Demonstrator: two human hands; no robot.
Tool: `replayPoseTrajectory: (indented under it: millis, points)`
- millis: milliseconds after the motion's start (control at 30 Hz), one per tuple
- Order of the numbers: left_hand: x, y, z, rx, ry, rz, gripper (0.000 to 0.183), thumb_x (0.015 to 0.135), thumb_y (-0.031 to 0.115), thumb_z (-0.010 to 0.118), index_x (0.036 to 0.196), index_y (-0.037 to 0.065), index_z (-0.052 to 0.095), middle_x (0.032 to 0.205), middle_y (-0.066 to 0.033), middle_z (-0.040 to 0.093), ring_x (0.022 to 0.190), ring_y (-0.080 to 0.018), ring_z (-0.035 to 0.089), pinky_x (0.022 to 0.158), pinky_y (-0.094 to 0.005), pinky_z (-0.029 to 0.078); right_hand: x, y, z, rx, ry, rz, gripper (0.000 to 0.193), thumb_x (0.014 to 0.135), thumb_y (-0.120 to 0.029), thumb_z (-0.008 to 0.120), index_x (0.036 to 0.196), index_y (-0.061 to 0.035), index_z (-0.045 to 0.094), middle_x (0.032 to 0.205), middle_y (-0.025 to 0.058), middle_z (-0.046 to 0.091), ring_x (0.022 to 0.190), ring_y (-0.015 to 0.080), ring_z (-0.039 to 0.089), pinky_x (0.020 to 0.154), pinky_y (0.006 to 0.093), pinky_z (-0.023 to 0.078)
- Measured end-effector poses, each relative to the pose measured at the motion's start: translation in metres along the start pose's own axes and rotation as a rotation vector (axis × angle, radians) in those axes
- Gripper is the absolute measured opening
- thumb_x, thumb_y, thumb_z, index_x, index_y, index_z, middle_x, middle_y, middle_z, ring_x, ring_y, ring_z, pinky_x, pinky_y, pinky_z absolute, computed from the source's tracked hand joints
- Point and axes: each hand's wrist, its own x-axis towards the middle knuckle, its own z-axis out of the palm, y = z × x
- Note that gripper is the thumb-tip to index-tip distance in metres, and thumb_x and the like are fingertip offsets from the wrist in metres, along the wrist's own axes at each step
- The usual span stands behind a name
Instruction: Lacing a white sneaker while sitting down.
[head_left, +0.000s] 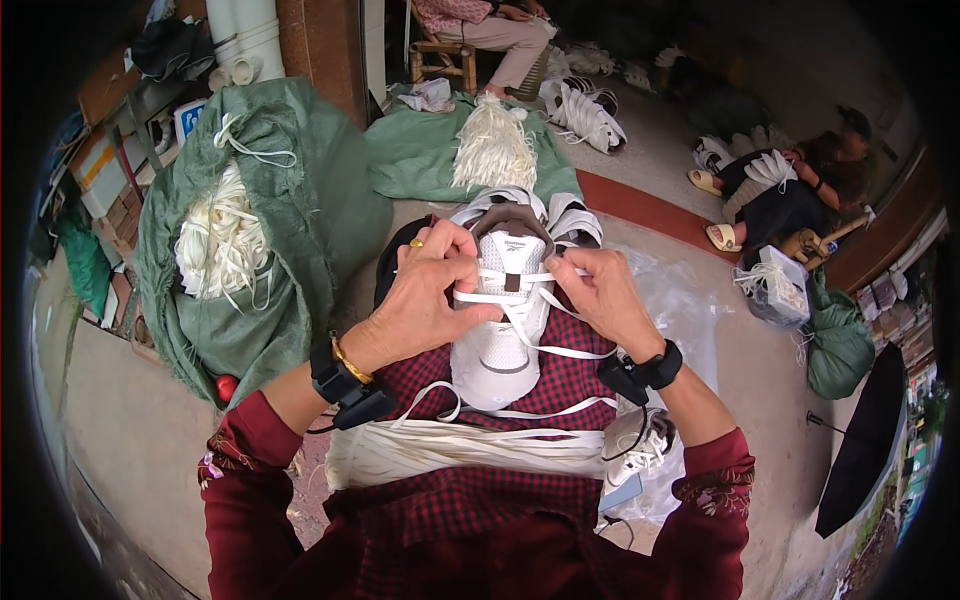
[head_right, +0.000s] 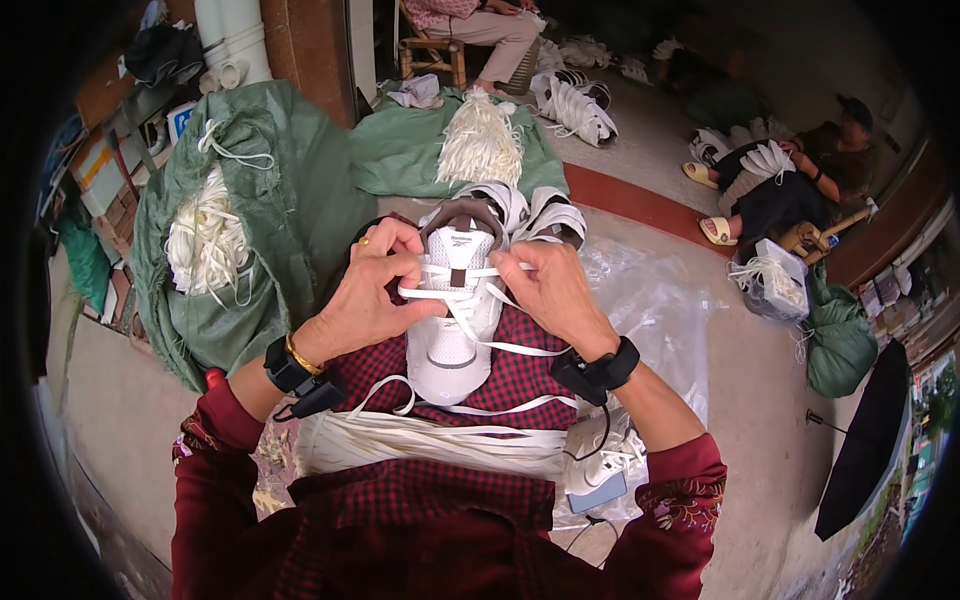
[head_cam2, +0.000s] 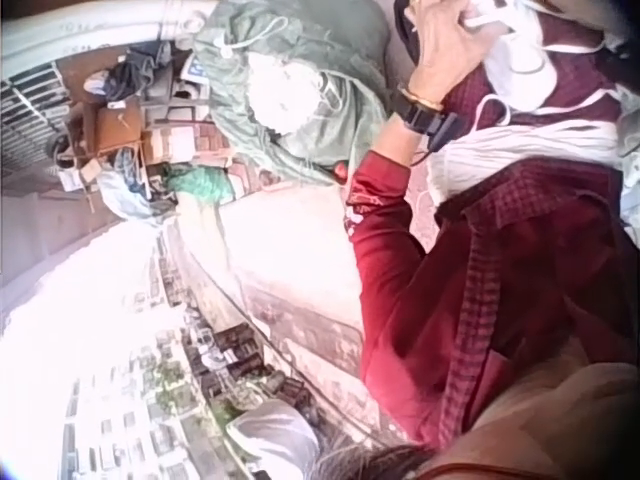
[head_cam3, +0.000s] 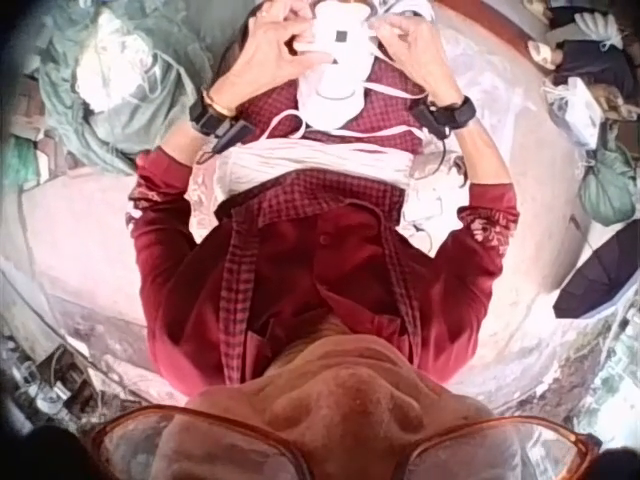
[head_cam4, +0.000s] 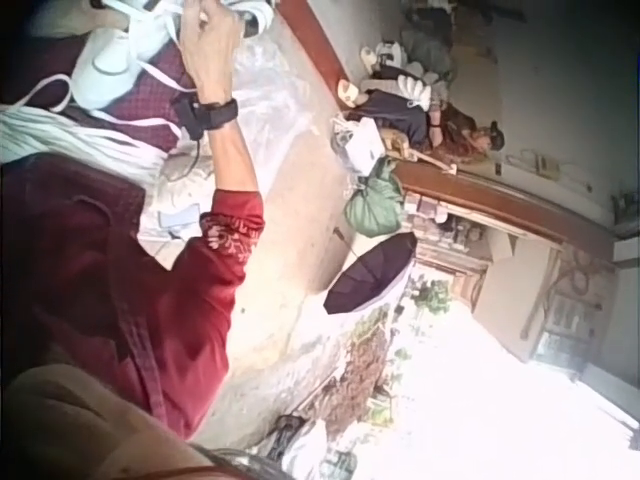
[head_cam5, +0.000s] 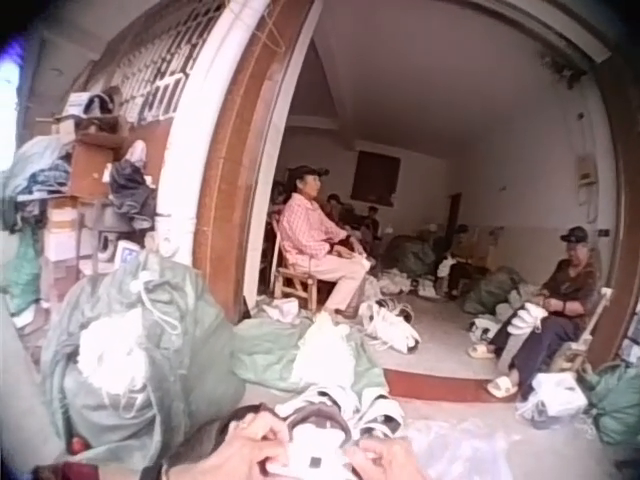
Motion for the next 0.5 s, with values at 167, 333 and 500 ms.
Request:
replayPoseTrajectory:
  millis: [167, 333, 500]
  points:
    - [0.000, 0.000, 0.009, -0.133, 0.041, -0.081, 0.042, 0.065, 0.012, 0.089, 0.082, 0.004, 0.052, 0.108, -0.0089, 0.051, 0.102, -0.0255, 0.053, 0.087, -0.0349, 0.045, -0.004, 0.027, -0.042, 0.057, 0.251, 0.193, 0.044, 0.098, -0.023, 0.059, 0.067, 0.0057, 0.050, 0.054, 0.0062, 0.037, 0.052, 0.0133, 0.037, 0.049, 0.0366, 0.035]
    - [0.002, -0.002, 0.007, -0.192, 0.046, -0.079, 0.041, 0.067, 0.013, 0.088, 0.095, 0.005, 0.058, 0.109, -0.0105, 0.052, 0.105, -0.0273, 0.055, 0.091, -0.0369, 0.045, -0.017, 0.044, -0.052, -0.052, 0.087, 0.228, 0.042, 0.100, -0.030, 0.059, 0.075, 0.0027, 0.054, 0.062, 0.0022, 0.042, 0.061, 0.0085, 0.039, 0.054, 0.0318, 0.036]
    - [0.006, -0.004, -0.002, -0.114, 0.046, -0.023, 0.031, 0.073, 0.011, 0.080, 0.097, 0.006, 0.061, 0.106, -0.0100, 0.052, 0.102, -0.0286, 0.053, 0.091, -0.0381, 0.043, -0.015, 0.013, -0.039, 0.071, -0.068, 0.226, 0.036, 0.097, -0.036, 0.063, 0.102, 0.0001, 0.059, 0.071, 0.0071, 0.058, 0.063, 0.0155, 0.053, 0.059, 0.0312, 0.042]
